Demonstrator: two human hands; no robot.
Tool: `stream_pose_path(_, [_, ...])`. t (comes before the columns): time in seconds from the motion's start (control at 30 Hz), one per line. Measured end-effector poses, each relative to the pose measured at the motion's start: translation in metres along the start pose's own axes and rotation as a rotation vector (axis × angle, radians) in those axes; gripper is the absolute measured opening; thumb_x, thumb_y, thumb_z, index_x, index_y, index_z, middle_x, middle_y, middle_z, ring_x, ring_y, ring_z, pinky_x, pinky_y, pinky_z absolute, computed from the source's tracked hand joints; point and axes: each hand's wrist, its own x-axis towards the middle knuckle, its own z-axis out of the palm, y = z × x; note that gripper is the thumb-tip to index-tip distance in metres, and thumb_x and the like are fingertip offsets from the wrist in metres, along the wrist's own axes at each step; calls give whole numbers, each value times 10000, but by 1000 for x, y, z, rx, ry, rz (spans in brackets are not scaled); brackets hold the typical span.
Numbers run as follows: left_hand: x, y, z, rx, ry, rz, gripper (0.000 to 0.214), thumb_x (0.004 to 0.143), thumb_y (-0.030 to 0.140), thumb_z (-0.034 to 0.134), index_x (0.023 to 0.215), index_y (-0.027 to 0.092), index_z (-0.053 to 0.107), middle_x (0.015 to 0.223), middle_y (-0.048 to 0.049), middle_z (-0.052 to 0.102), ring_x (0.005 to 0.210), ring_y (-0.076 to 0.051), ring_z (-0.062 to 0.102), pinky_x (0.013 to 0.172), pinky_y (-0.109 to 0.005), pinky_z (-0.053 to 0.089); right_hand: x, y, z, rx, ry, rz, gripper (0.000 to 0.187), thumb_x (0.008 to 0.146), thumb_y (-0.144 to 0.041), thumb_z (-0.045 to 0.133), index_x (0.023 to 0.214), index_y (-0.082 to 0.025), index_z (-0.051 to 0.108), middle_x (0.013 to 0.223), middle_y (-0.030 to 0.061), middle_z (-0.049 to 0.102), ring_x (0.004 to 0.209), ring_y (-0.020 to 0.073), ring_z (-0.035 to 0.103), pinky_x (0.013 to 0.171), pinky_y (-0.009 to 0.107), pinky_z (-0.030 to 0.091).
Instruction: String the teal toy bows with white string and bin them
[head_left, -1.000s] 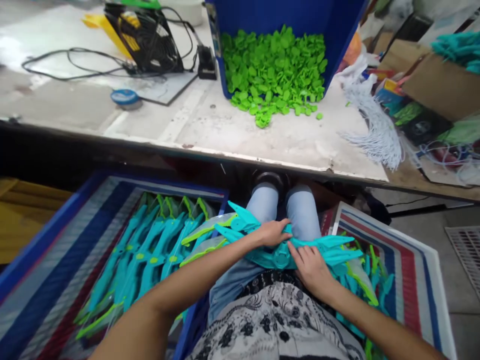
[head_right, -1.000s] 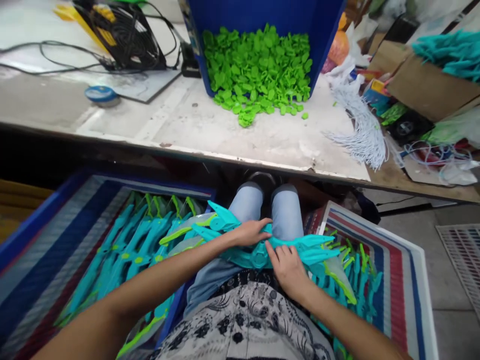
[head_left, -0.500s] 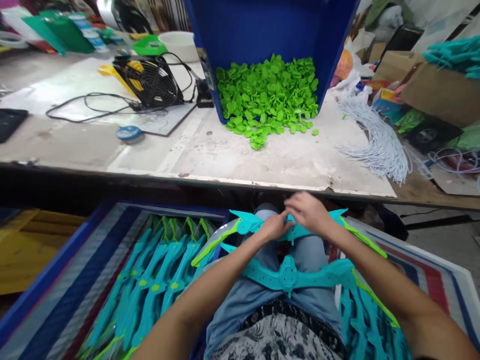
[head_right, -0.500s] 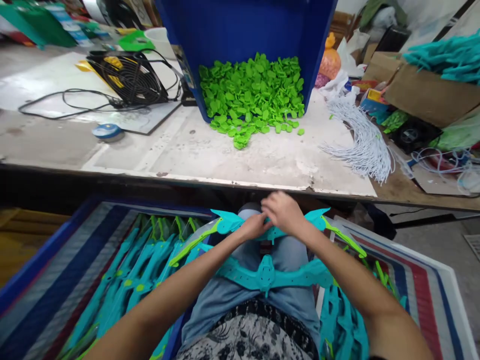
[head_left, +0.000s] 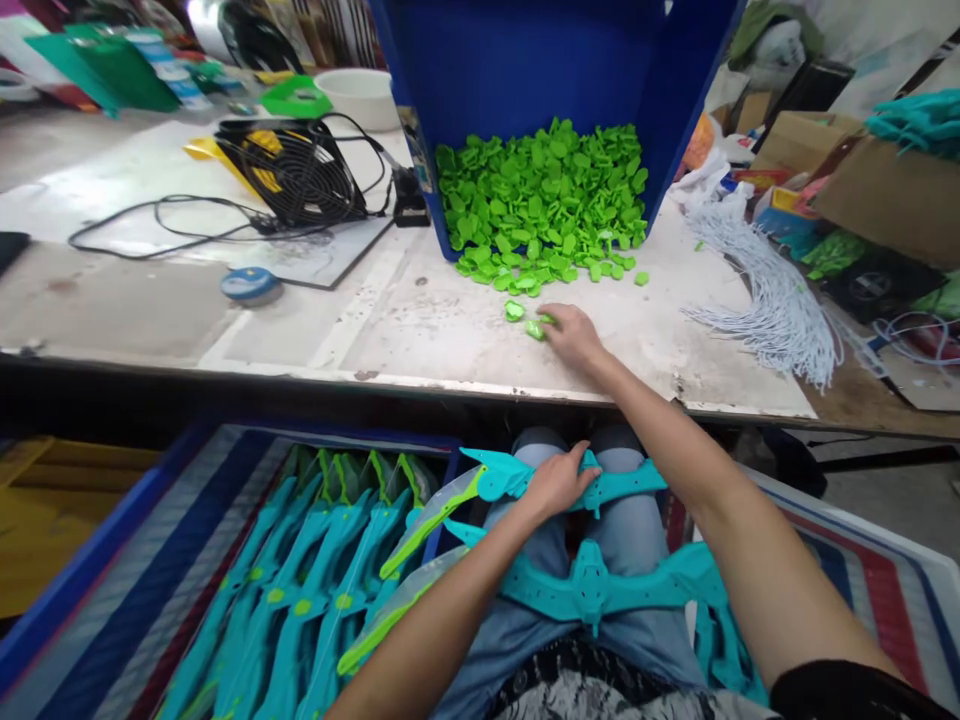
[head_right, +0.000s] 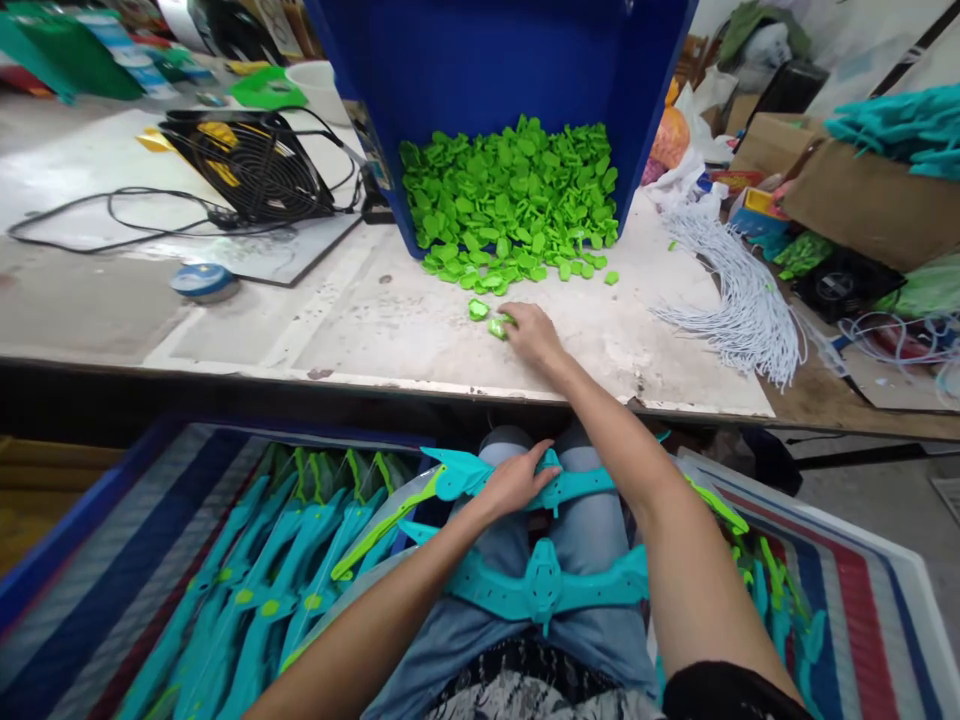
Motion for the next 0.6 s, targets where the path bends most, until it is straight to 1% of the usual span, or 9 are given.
stream_pose_path(0.1, [1, 3, -1, 10, -26, -6, 602, 942, 470, 406, 1469, 185, 356, 1213, -160, 668, 1137, -318, 625, 919, -389, 474, -10, 28, -27, 135, 61, 172, 353, 886, -302, 493, 1184, -132, 572, 907, 51, 691, 789, 165, 588, 782, 298, 466])
stream_pose_path(0.17, [2, 4, 0, 18, -31, -3, 602, 941, 472, 409, 1469, 188, 356, 1215, -154, 668, 1140, -309, 623, 922, -378, 471, -8, 43, -44, 180, 8, 225, 320, 896, -341, 475, 1088, -119, 602, 827, 45, 683, 726, 148, 582, 712, 269, 464])
stream_pose_path(0.2, [3, 4, 1, 22, -30, -2, 603, 941, 474, 409, 1469, 189, 355, 1216, -151, 668, 1140, -306, 624, 921, -372, 470, -5, 49, -51, 182, -33, 230, 309, 905, -348, 462, 1037, -116, 619, 832, 53, 687, 729, 145, 589, 708, 264, 466])
stream_pose_path(0.23, [3, 4, 1, 26, -29, -4, 604, 940, 478, 407, 1469, 190, 353, 1214, -150, 669, 1138, -305, 625, 919, -368, 471, -2, 54, -57, 164, -72, 232, 310, 912, -350, 457, 1007, -113, 633, 866, 69, 696, 753, 148, 601, 726, 268, 471])
stream_pose_path(0.3, [4, 3, 2, 28, -26, -8, 612, 940, 486, 405, 1472, 190, 348, 1208, -152, 671, 1129, -307, 630, 912, -367, 474, 3, 61, -68, 71, -123, 245, 320, 907, -344, 487, 1043, -105, 650, 997, 109, 703, 858, 175, 627, 812, 300, 475])
stream_pose_path(0.37, [4, 2, 3, 22, -22, -4, 613, 939, 485, 407, 1470, 184, 354, 1211, -158, 669, 1129, -310, 630, 913, -368, 474, 6, 66, -79, -45, -129, 280, 368, 888, -329, 536, 1153, -94, 637, 1122, 143, 680, 987, 219, 625, 902, 341, 457])
stream_pose_path(0.43, [5, 1, 2, 11, -22, 2, 610, 939, 478, 410, 1466, 175, 362, 1225, -164, 661, 1139, -313, 624, 921, -370, 470, 5, 71, -88, -133, -85, 329, 423, 893, -309, 531, 1244, -82, 602, 1165, 162, 663, 1065, 251, 609, 950, 374, 437])
stream_pose_path(0.5, [5, 0, 2, 6, -28, 2, 610, 939, 475, 411, 1466, 172, 363, 1234, -162, 657, 1146, -312, 620, 926, -370, 468, -1, 73, -93, -181, -12, 343, 428, 903, -281, 506, 1270, -79, 590, 1162, 165, 658, 1071, 254, 607, 964, 383, 428])
stream_pose_path(0.6, [7, 0, 2, 7, -34, -1, 612, 936, 484, 412, 1466, 181, 364, 1236, -150, 659, 1144, -304, 621, 923, -359, 469, -14, 68, -88, -200, 28, 239, 372, 874, -262, 547, 1200, -108, 636, 1143, 138, 647, 969, 216, 621, 932, 350, 440])
